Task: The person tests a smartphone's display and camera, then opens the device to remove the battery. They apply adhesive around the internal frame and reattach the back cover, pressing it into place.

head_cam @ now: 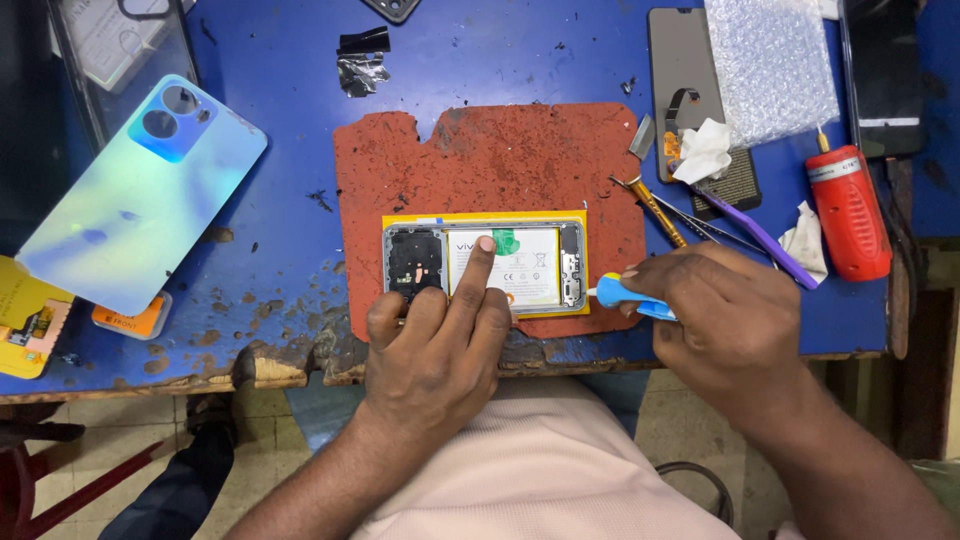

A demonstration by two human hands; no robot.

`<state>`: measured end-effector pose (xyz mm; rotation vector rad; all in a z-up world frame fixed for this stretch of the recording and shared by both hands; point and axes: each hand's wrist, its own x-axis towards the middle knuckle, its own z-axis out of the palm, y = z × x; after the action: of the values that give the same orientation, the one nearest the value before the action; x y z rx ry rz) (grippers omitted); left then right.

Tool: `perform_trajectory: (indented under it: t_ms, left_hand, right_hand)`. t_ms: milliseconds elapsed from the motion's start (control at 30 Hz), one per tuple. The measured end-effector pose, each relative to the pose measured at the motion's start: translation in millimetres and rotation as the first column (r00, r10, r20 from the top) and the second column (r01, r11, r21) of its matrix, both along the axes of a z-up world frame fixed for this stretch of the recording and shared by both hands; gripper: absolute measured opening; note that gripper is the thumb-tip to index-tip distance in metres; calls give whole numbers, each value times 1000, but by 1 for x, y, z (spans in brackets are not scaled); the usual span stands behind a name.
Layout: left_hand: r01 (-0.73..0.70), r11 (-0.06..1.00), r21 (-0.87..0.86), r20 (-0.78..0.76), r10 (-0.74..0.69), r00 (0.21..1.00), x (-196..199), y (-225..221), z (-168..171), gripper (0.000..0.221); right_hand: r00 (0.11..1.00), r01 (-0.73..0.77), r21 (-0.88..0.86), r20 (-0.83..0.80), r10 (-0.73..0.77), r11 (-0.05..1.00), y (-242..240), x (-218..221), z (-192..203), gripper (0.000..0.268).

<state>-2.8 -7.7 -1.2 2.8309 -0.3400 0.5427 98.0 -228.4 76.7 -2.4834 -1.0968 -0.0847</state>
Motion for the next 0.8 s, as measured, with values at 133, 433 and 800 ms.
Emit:
perform_trajectory:
  t_ms: [133,433,800]
  left_hand:
    - [0,1000,1,-2,0,1000,0,0,0,10]
    - [-4,1000,8,6,3,1000,0,0,0,9]
    - [-3,1000,6,21,2,1000,1,0,1,9]
  right_hand:
    - [1000,-6,11,-23,6,1000,0,-2,0,21]
    - [999,-8,28,-47,10,1000,2,-5,3,21]
    - [996,-21,38,-85,24,999,5,-5,1,26]
